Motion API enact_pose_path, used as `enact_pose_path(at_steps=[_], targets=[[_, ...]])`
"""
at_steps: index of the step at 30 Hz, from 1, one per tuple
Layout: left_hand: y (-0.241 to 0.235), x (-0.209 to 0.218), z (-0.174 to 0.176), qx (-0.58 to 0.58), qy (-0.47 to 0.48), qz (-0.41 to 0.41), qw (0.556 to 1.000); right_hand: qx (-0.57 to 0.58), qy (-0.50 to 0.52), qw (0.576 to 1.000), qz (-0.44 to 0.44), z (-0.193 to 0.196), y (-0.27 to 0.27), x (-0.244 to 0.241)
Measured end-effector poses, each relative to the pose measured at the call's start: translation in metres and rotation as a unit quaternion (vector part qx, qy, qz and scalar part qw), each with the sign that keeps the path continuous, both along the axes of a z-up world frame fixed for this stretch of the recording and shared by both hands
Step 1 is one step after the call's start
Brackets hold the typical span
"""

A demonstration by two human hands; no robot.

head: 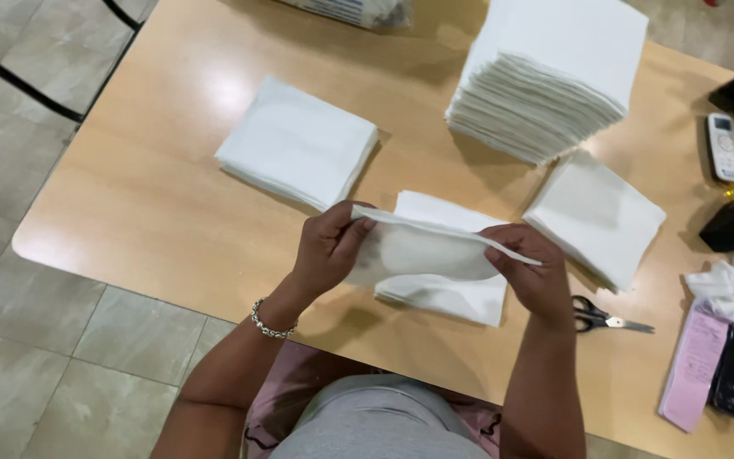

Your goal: The person folds white square cloths one by one on a wooden table. They pick up a cloth, fold it in half, then fold it again into a smaller square, and place it on a growing stack. A pair of scissors and a smartphone are visible on the table but are not used.

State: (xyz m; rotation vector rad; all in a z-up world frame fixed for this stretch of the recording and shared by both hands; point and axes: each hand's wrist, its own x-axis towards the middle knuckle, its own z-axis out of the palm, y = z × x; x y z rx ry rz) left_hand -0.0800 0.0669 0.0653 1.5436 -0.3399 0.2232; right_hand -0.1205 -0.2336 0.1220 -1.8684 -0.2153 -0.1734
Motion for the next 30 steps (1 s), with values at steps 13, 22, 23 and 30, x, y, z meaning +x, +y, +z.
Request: enact_pose_path(at_steps=[13,22,23,30], targets=[[0.153,0.196,-0.030,0.154,0.195,0.040,0.968,0.278,0.252,0.922,-0.098,-0.052,0.193,0.163],[0.165,0.225,-0.069,0.301,0.241,0.052,0.921,0.103,0.320,0.936,-0.108,-0.124,0.186,0.192],[0.161,0.221,-0.073,0.340,0.201,0.077,0.915,0.091,0.315,0.938,-0.111,-0.122,0.186,0.190],[0.158,0.219,-0.069,0.382,0.109,0.127,0.909,0.071,0.292,0.946,-0.122,-0.074,0.199,0.185]])
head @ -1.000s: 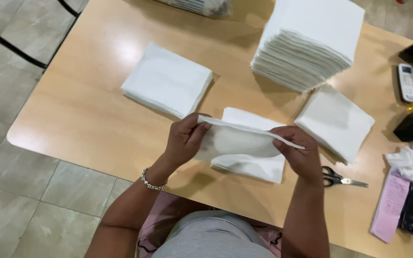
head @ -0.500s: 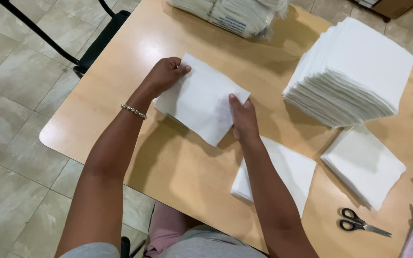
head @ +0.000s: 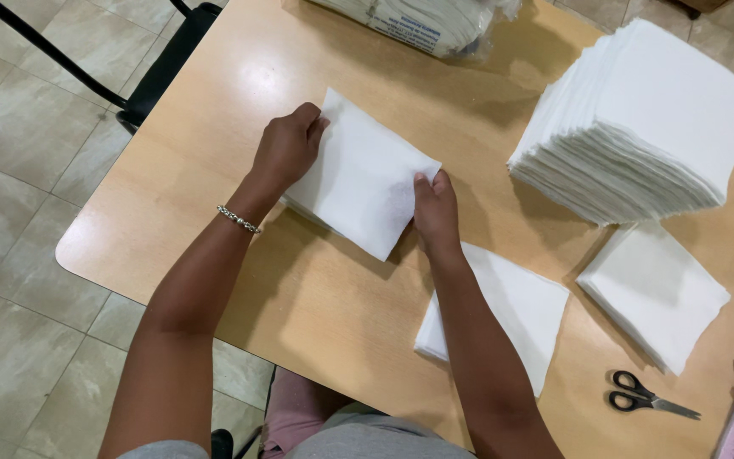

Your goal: The person folds white square cloths one by one on a wooden table. They pick up a cloth, fold it in half, then fold it again into a smaller square, and place it on a growing stack. A pair of scissors and a smartphone are visible on the table but are not used.

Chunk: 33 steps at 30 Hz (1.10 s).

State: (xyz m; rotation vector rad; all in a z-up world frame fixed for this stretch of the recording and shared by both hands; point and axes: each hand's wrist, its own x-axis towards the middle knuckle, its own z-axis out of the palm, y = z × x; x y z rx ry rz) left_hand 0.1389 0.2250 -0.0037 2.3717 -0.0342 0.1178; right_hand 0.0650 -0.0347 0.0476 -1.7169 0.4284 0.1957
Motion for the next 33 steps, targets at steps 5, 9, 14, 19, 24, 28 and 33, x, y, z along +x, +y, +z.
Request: enact_pose_path(at_steps=[5,9,14,19,24,28,33], targets=[[-0.003,-0.005,0.011,0.020,0.041,-0.002,0.999,0.011,0.020,1.000,-0.003,-0.017,-0.005,0.005],[-0.001,-0.013,0.017,0.066,0.047,-0.005,0.997,0.040,0.049,0.998,0.012,0.023,0.005,-0.016],[0.004,-0.031,0.023,0.121,0.066,0.000,0.990,0.106,0.056,0.991,0.064,0.026,0.002,-0.053],[0.011,-0.037,0.007,0.161,0.060,0.024,0.985,0.075,0.025,0.994,0.069,0.015,-0.010,-0.062],[0.009,-0.061,0.035,0.281,0.010,0.063,0.958,-0.007,0.002,0.998,0.069,0.028,-0.042,-0.083],[-0.025,-0.094,0.043,0.261,-0.174,0.061,0.948,-0.127,-0.042,0.990,0.040,0.007,-0.108,-0.094],[-0.133,-0.135,0.024,0.019,-0.123,-0.097,0.988,-0.350,-0.081,0.926,0.112,-0.028,-0.148,-0.096]])
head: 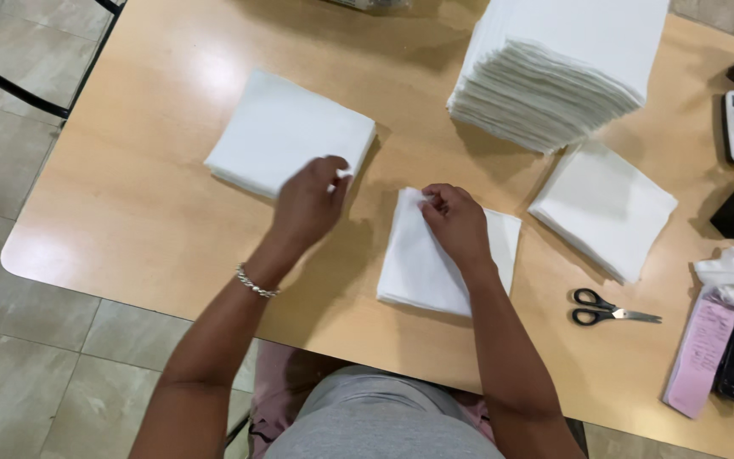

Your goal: The person folds white square cloths one by one on a wooden table. They pick up a cloth, fold it in half, then fold it again into a smaller square, and place it on a growing stack. A pair of scissors and a smartphone are visible on the table but are not used.

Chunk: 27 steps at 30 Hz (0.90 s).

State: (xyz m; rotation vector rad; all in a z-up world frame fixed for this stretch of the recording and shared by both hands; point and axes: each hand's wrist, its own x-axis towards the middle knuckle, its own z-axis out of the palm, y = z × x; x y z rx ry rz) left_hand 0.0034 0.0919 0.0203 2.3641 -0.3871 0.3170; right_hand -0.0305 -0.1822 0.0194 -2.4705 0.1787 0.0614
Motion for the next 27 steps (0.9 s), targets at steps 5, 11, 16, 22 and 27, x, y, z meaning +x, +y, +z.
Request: enact_pose_path(at_steps=[5,11,16,22,27], targets=[[-0.072,0.011,-0.029,-0.082,0.208,-0.070,0.972,-0.059,-0.081,0.995,0.011,-0.019,0.001,-0.006],[-0.096,0.009,-0.044,-0.219,0.197,-0.063,0.954,-0.023,-0.117,0.993,-0.015,-0.011,0.008,-0.020],[-0.094,-0.006,-0.030,-0.241,0.104,-0.077,0.962,0.097,-0.128,0.986,-0.044,0.003,0.014,-0.022],[-0.091,-0.016,-0.019,-0.314,0.110,-0.136,0.933,0.097,-0.240,0.966,-0.003,-0.005,0.010,-0.022],[-0.082,-0.010,-0.009,-0.343,0.164,-0.116,0.917,0.136,-0.255,0.957,-0.013,-0.004,0.011,-0.021]])
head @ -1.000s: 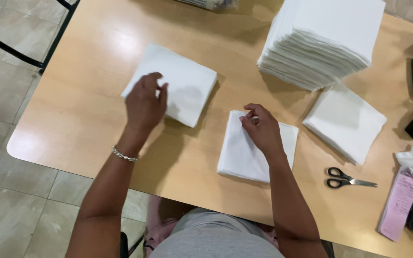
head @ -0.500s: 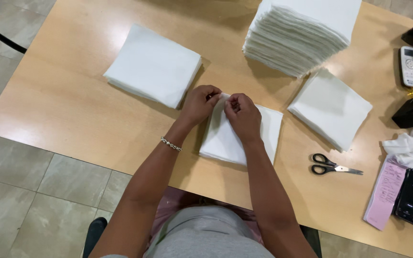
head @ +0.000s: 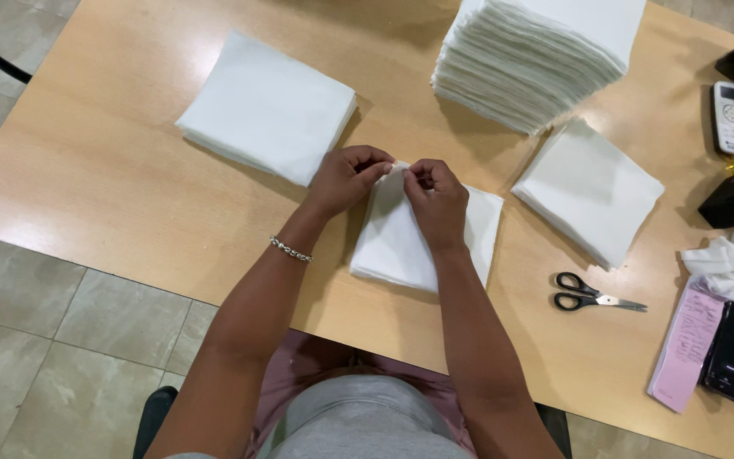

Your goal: The person folds white square cloths one by one on a wooden table. They pick up a cloth, fold it in half, then fold it again into a smaller square, and place it on a growing stack. A pair of scissors and a smartphone are visible on the table but are not used.

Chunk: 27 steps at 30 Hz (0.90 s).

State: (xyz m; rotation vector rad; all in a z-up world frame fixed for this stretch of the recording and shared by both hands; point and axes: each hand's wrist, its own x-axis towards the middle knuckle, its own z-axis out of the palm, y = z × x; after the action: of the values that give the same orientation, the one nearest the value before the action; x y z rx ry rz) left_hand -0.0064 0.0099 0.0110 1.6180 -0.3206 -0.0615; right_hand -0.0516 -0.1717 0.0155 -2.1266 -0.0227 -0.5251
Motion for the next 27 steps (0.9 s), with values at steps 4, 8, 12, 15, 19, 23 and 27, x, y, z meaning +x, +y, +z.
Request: enact_pose_path(at_steps=[4,8,12,15,19,23,27], targets=[[0.001,0.007,-0.013,-0.010,0.021,-0.026,0.999,0.005,-0.002,1.000,0.007,0.000,0.000,0.001],[-0.003,0.008,-0.020,-0.002,0.045,-0.042,0.998,-0.003,-0.009,1.000,0.008,-0.003,-0.001,-0.001],[-0.005,0.009,-0.026,0.013,0.054,-0.061,0.997,-0.007,-0.012,1.000,0.022,-0.001,-0.001,-0.002],[-0.005,0.008,-0.028,0.030,0.024,-0.057,0.998,0.002,-0.006,0.999,0.033,-0.006,-0.005,0.000],[-0.004,0.007,-0.018,0.019,0.018,-0.059,0.998,0.008,-0.003,0.999,0.042,-0.002,-0.012,-0.001],[-0.004,0.009,-0.020,0.022,0.007,-0.043,0.999,0.060,0.009,0.997,0.041,-0.010,-0.022,-0.001],[-0.002,0.007,-0.012,0.013,0.017,-0.048,0.999,0.109,0.018,0.993,0.037,-0.011,-0.024,-0.001]])
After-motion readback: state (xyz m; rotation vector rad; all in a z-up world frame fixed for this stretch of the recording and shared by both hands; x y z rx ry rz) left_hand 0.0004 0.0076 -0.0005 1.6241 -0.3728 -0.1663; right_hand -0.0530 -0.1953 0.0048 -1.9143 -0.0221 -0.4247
